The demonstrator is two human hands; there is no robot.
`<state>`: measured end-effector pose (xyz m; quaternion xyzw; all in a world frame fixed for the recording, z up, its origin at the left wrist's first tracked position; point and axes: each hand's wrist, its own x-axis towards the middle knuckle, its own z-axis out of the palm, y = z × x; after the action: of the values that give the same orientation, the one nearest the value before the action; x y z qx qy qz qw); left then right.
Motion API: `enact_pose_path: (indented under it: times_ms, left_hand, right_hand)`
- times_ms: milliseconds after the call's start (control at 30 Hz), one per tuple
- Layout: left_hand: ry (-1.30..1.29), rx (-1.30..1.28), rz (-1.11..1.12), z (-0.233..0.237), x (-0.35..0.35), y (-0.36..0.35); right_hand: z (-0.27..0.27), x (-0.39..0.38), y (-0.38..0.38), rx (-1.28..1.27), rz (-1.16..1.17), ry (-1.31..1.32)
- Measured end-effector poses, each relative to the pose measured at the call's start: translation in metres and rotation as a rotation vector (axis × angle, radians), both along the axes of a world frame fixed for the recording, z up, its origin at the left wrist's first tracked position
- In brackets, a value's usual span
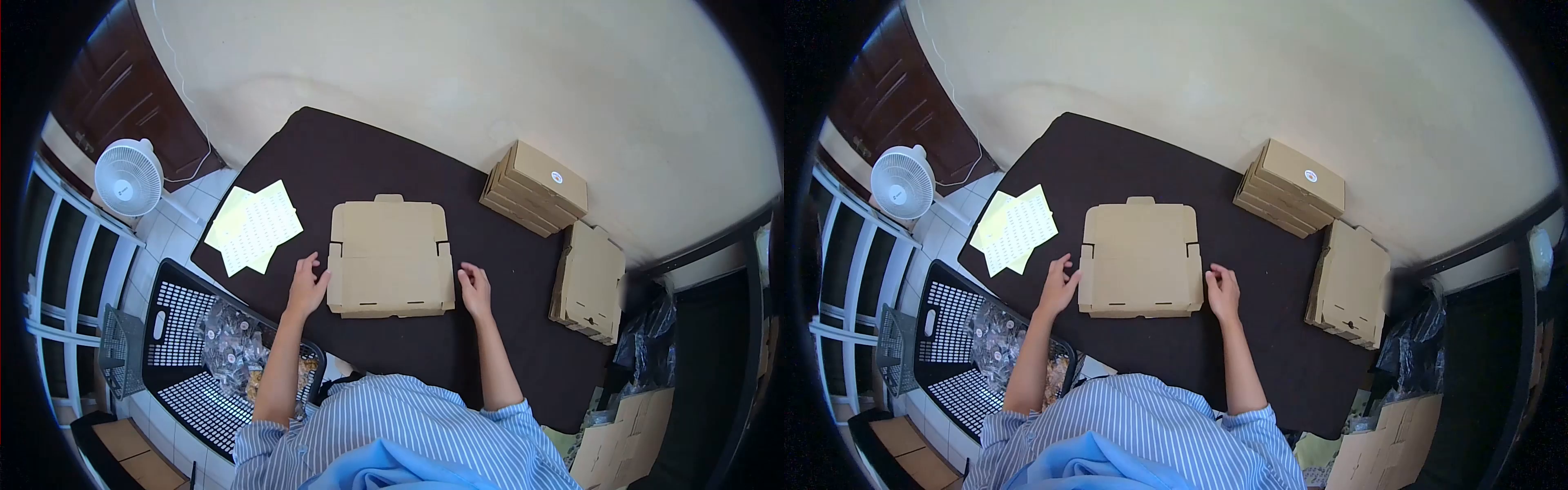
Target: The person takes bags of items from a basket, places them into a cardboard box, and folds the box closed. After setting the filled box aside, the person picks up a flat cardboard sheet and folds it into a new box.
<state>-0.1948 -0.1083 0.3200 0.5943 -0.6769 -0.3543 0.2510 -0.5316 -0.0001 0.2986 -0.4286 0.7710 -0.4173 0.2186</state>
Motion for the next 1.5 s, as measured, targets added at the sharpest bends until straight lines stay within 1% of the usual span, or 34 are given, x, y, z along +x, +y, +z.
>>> enact_pose_path:
  times_ms: [33,100,167,233,300,367,400,433,467,500,567,733,800,833,867,900,933,967,1033,1067,1100,1167,1233,1300,1367,1467,1500]
  left_hand:
    - [-0.061,0.004,-0.078,0.003,-0.004,-0.006]
    - [-0.054,-0.014,-0.082,-0.006,-0.009,-0.02]
    - [-0.009,-0.189,-0.189,-0.016,-0.009,-0.031]
    - [-0.02,-0.182,-0.201,-0.003,-0.011,-0.031]
    - [-0.034,-0.17,-0.217,0.007,-0.01,-0.029]
    - [-0.109,-0.266,-0.236,0.009,-0.008,-0.023]
    - [-0.112,-0.26,-0.237,0.006,-0.008,-0.02]
    - [-0.194,-0.306,-0.258,0.002,-0.008,-0.016]
    - [-0.275,-0.354,-0.279,-0.002,-0.008,-0.012]
    - [-0.275,-0.348,-0.282,-0.004,-0.007,-0.007]
    - [-0.307,-0.541,-0.253,-0.006,-0.007,0.004]
    - [-0.335,-0.481,-0.254,-0.005,-0.008,0.01]
    - [-0.327,-0.446,-0.274,-0.005,-0.002,0.012]
    - [-0.251,-0.404,-0.273,-0.004,0.002,0.013]
    - [-0.176,-0.363,-0.271,-0.002,0.005,0.015]
    - [-0.176,-0.366,-0.269,-0.001,0.007,0.019]
    - [-0.033,-0.323,-0.195,0.0,0.009,0.026]
    - [0.11,-0.278,-0.121,0.002,0.011,0.034]
    - [0.079,-0.277,-0.146,0.015,0.016,0.05]
    - [0.017,-0.259,-0.186,0.022,0.017,0.058]
    - [-0.044,-0.24,-0.228,0.024,0.018,0.065]
    - [-0.004,-0.22,-0.221,0.012,0.023,0.072]
    - [0.125,-0.102,-0.247,0.009,0.027,0.074]
    - [0.075,-0.14,-0.253,0.017,0.022,0.079]
    - [0.024,-0.177,-0.259,0.02,0.022,0.078]
    - [0.092,-0.24,-0.298,0.013,0.025,0.069]
    - [0.128,-0.152,-0.263,0.013,0.027,0.066]
  right_hand:
    - [0.001,-0.002,-0.009,-0.004,-0.001,0.003]
    - [0.001,-0.005,-0.028,0.038,0.104,0.051]
    - [0.001,-0.006,-0.04,0.055,0.128,0.074]
    - [0.003,-0.006,-0.046,-0.055,0.265,0.189]
    - [0.008,-0.007,-0.042,-0.04,0.264,0.222]
    - [0.013,-0.004,-0.034,-0.019,0.26,0.251]
    - [0.016,-0.002,-0.028,-0.039,0.274,0.375]
    - [0.02,0.002,-0.022,-0.058,0.288,0.5]
    - [0.025,0.008,-0.014,-0.048,0.289,0.501]
    - [0.023,0.013,-0.008,-0.043,0.288,0.499]
    - [0.021,0.018,0.001,-0.078,0.219,0.654]
    - [0.019,0.012,-0.002,-0.009,0.246,0.602]
    - [0.027,0.01,-0.001,0.041,0.263,0.532]
    - [0.031,0.011,0.003,0.039,0.262,0.532]
    - [0.037,0.012,0.007,0.081,0.258,0.37]
    - [0.043,0.015,0.011,0.122,0.254,0.209]
    - [0.048,0.019,0.019,0.073,0.262,0.158]
    - [0.051,0.022,0.028,0.073,0.264,0.16]
    - [0.053,0.027,0.046,0.146,0.353,0.316]
    - [0.051,0.028,0.052,0.176,0.376,0.34]
    - [0.046,0.03,0.057,0.178,0.379,0.34]
    - [0.04,0.032,0.063,0.122,0.305,0.255]
    - [0.047,0.034,0.066,0.122,0.318,0.229]
    - [0.055,0.035,0.067,0.122,0.334,0.199]
    - [0.061,0.033,0.066,0.167,0.41,0.228]
    - [0.05,0.021,0.065,0.089,0.434,0.195]
    - [0.048,0.019,0.065,0.086,0.435,0.195]
